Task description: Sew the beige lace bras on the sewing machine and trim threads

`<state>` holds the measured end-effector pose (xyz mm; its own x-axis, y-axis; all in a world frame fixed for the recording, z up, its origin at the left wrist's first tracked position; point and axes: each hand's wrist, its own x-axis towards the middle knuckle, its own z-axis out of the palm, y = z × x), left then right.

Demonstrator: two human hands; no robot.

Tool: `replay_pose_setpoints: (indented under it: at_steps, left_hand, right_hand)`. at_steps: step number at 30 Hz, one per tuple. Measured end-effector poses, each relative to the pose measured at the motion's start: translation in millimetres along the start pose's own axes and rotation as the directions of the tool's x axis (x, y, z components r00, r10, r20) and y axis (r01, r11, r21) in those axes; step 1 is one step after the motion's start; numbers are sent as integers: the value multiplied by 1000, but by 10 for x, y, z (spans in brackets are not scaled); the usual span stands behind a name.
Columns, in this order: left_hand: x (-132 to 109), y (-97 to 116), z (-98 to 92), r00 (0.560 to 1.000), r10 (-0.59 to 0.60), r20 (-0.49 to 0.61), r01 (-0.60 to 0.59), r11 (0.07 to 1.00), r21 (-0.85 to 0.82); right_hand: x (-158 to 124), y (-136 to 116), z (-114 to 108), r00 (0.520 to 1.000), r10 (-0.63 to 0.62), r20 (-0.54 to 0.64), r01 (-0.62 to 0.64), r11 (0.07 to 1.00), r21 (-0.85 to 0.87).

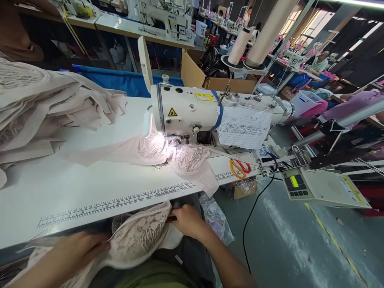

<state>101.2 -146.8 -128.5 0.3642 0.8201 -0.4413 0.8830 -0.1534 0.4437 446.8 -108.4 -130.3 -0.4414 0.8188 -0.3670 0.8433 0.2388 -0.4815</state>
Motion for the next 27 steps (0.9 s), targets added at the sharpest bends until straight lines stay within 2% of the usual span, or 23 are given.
replay_pose_setpoints:
  at_steps: [1, 3, 5, 8, 10, 11, 12, 14, 15, 16, 17, 19, 20, 21, 22, 24, 25, 26, 27]
  left_hand:
    - [152, 47, 78, 998, -45, 45, 43, 997, 62]
    - [445, 120, 261, 994, -87, 69, 79, 990, 118]
    - [653, 129, 460, 997, -71, -6, 71, 986, 148]
    - [740, 81, 715, 984, 4, -178, 33, 979, 202]
    - [673, 94, 800, 958, 42, -285, 17, 979, 201]
    - [612, 130, 800, 945, 62, -321, -3, 984, 181]
    - [538, 187, 763, 938, 91, -335, -43, 988, 148]
    - [372, 352, 555, 945, 191, -264, -186, 982, 44]
    - [292, 451, 383, 948, 259, -184, -268, 963, -28]
    - [226, 552, 172, 938, 342, -60, -347, 931, -111]
    - [180, 651, -66, 904, 419, 86, -397, 896, -197]
    - [171, 818, -560, 756, 559, 341, -448, 821, -353]
    - [214, 878, -782, 704, 598, 383, -445, 792, -418]
    - [288, 920, -968, 712, 602, 362, -441, 785, -436]
    - [390, 942, -1113, 731, 606, 313, -446, 772, -453]
    - [662, 939, -1278, 805, 582, 118, -492, 765, -415]
    - [819, 924, -1310, 817, 576, 17, -535, 769, -351]
    - [981, 907, -1321, 809, 583, -69, -579, 773, -258]
    - [1141, 894, -1320, 784, 608, -128, -621, 770, -147]
  right_hand:
    - [71, 3, 127, 998, 67, -12, -68, 995, -73]
    - [179, 23, 308, 989, 142, -49, -148, 976, -157]
    - [226, 61, 396, 984, 146, -102, -162, 971, -178]
    - [173, 126, 436, 977, 95, -191, -133, 971, -200]
    - [81, 165, 425, 972, -35, -231, -13, 978, -207]
    - [31, 186, 397, 953, -156, -261, 99, 970, -220]
    - [-12, 212, 341, 903, -296, -310, 225, 943, -245]
    - [-58, 283, 121, 734, -530, -425, 420, 846, -329]
    - [-50, 330, -48, 655, -565, -501, 432, 825, -365]
    - [-18, 385, -251, 647, -538, -540, 389, 843, -372]
    - [41, 447, -479, 643, -481, -596, 322, 876, -360]
    - [229, 579, -959, 628, -351, -694, 193, 935, -298]
    - [350, 643, -1185, 623, -299, -723, 152, 953, -264]
    - [483, 702, -1387, 633, -252, -732, 114, 966, -233]
    - [621, 755, -1558, 667, -213, -714, 73, 972, -222]
    - [889, 837, -1805, 760, -132, -636, -89, 949, -302]
    - [1009, 869, -1885, 797, -87, -597, -164, 921, -353]
    - [1115, 897, -1943, 819, -52, -572, -216, 895, -390]
    - [1205, 923, -1985, 831, -25, -556, -252, 874, -416]
